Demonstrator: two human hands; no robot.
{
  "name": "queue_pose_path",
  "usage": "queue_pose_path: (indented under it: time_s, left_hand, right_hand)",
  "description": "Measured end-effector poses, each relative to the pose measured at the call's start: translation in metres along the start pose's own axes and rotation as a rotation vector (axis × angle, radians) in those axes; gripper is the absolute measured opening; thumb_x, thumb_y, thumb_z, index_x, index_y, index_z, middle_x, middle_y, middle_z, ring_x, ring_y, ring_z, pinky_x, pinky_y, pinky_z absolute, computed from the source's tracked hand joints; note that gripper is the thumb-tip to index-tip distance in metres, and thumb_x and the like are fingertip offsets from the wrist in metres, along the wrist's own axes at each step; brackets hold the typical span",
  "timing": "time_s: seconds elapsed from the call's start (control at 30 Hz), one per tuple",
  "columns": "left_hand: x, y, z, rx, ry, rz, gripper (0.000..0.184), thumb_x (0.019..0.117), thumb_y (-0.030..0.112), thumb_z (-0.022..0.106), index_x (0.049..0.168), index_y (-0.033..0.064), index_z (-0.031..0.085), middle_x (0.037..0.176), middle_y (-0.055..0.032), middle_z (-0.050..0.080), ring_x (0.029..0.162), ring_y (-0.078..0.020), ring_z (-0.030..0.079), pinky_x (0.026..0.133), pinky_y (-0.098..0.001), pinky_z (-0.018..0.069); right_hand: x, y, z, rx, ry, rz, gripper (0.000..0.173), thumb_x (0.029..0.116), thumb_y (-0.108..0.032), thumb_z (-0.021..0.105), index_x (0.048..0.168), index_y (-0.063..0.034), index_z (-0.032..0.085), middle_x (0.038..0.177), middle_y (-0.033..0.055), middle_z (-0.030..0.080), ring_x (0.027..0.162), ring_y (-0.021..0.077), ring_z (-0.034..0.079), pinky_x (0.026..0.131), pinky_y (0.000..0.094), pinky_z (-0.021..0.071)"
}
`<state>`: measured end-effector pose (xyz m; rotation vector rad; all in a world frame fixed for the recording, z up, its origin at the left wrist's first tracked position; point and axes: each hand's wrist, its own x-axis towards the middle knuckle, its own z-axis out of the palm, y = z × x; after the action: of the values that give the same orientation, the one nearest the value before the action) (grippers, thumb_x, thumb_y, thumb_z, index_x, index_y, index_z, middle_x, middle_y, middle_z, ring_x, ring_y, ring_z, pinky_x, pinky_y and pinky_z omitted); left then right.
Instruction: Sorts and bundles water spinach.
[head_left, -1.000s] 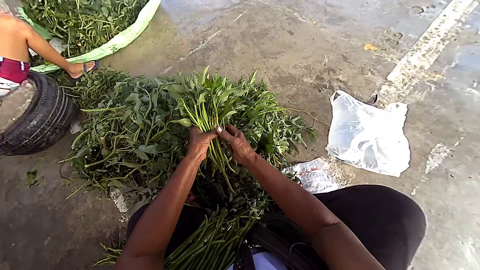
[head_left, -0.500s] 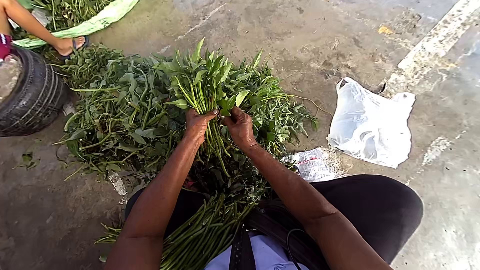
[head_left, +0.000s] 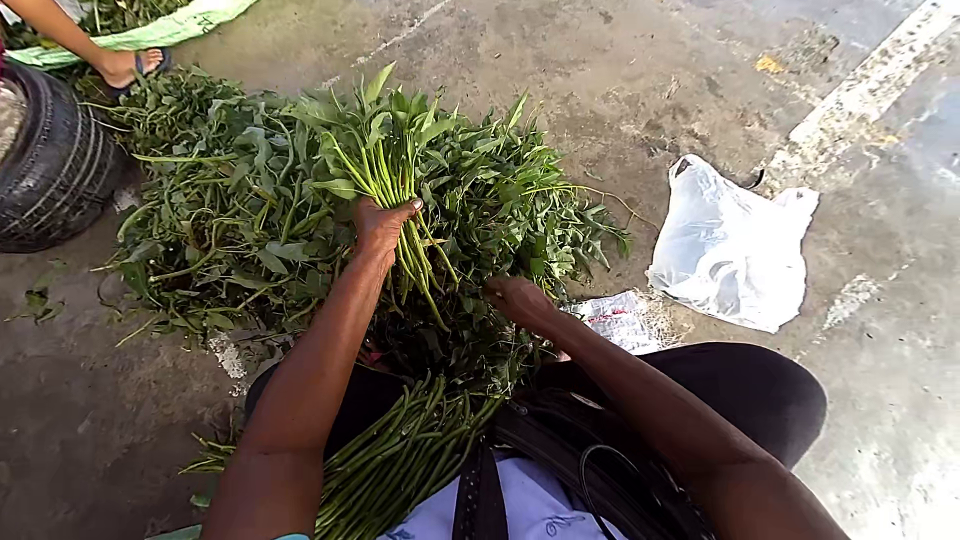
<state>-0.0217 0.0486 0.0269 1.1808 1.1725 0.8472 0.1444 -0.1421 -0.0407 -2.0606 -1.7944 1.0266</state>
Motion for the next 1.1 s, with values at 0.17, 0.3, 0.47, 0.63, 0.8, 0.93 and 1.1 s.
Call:
queue_pose_path:
  time_s: [0.17, 0.3, 0.47, 0.63, 0.8, 0.93, 1.1]
  left_hand:
    - [-0.011, -0.011, 0.011, 0.018, -0.066, 0.0, 0.05, 0.0809, -0.006, 0.081, 0.125, -0.0046, 0.056, 0.111, -0.0141, 0.067, 0.097, -0.0147, 0.067, 0.088, -0.0317, 0.0582]
    - [-0.016, -0.008, 0.013, -0.058, -0.053, -0.088, 0.052, 0.0835, -0.004, 0.079, 0.129, -0.0018, 0.053, 0.117, -0.0133, 0.065, 0.105, -0.015, 0.066, 0.093, -0.0323, 0.0564]
    - [-0.006, -0.005, 0.005, -0.17, -0.052, -0.134, 0.047, 0.0864, -0.003, 0.077, 0.126, -0.0026, 0.053, 0.105, -0.0138, 0.071, 0.092, -0.0192, 0.071, 0.085, -0.0353, 0.0606]
    - [-0.011, -0.006, 0.007, -0.129, -0.152, -0.121, 0.052, 0.0841, -0.006, 0.077, 0.129, -0.0024, 0.053, 0.113, -0.0134, 0.068, 0.1, -0.0184, 0.069, 0.09, -0.035, 0.0591]
    - [-0.021, -0.009, 0.012, -0.112, -0.263, -0.081, 0.043, 0.081, -0.014, 0.075, 0.118, -0.0045, 0.056, 0.094, -0.0117, 0.073, 0.081, -0.0179, 0.073, 0.079, -0.0335, 0.0635]
    - [-0.023, -0.01, 0.013, -0.045, -0.272, -0.114, 0.041, 0.082, -0.014, 0.075, 0.117, -0.0066, 0.056, 0.093, -0.013, 0.072, 0.077, -0.0187, 0.073, 0.076, -0.0331, 0.0645]
    - [-0.016, -0.012, 0.016, -0.125, -0.149, -0.197, 0.045, 0.0848, -0.009, 0.075, 0.123, -0.0034, 0.053, 0.095, -0.0143, 0.071, 0.077, -0.0206, 0.072, 0.073, -0.036, 0.0637]
  right_hand:
    - [0.045, -0.056, -0.035, 0.353, 0.442, -0.22, 0.041, 0.0937, -0.023, 0.076, 0.123, 0.0027, 0.063, 0.114, 0.0189, 0.068, 0.088, 0.0259, 0.07, 0.081, 0.0421, 0.0595]
    - [0.071, -0.069, -0.02, 0.343, 0.735, -0.371, 0.014, 0.0916, -0.005, 0.072, 0.101, 0.005, 0.07, 0.097, 0.0187, 0.07, 0.083, 0.0254, 0.07, 0.078, 0.0392, 0.0597]
    - [0.055, -0.064, -0.005, 0.193, 0.751, -0.635, 0.003, 0.0887, -0.008, 0.076, 0.09, -0.0048, 0.076, 0.108, 0.0147, 0.07, 0.105, 0.029, 0.065, 0.092, 0.0456, 0.0526]
    - [0.058, -0.06, -0.039, 0.244, 0.711, -0.405, 0.03, 0.0964, 0.002, 0.053, 0.123, 0.0018, 0.067, 0.123, 0.0203, 0.066, 0.108, 0.0309, 0.067, 0.094, 0.0463, 0.0551]
    - [0.083, -0.063, -0.063, 0.856, 0.612, -0.058, 0.03, 0.0997, -0.022, 0.067, 0.117, 0.0013, 0.062, 0.102, 0.0115, 0.069, 0.079, 0.0148, 0.068, 0.07, 0.031, 0.0584]
    - [0.097, -0.064, -0.064, 1.078, 0.716, -0.062, 0.018, 0.0954, -0.013, 0.072, 0.101, -0.0003, 0.061, 0.083, 0.0048, 0.061, 0.061, 0.0075, 0.056, 0.055, 0.0215, 0.0483]
    - [0.084, -0.068, -0.047, 1.33, 0.688, -0.268, 0.004, 0.0991, -0.003, 0.061, 0.101, -0.004, 0.058, 0.095, 0.0069, 0.069, 0.073, 0.0121, 0.067, 0.063, 0.0271, 0.0578]
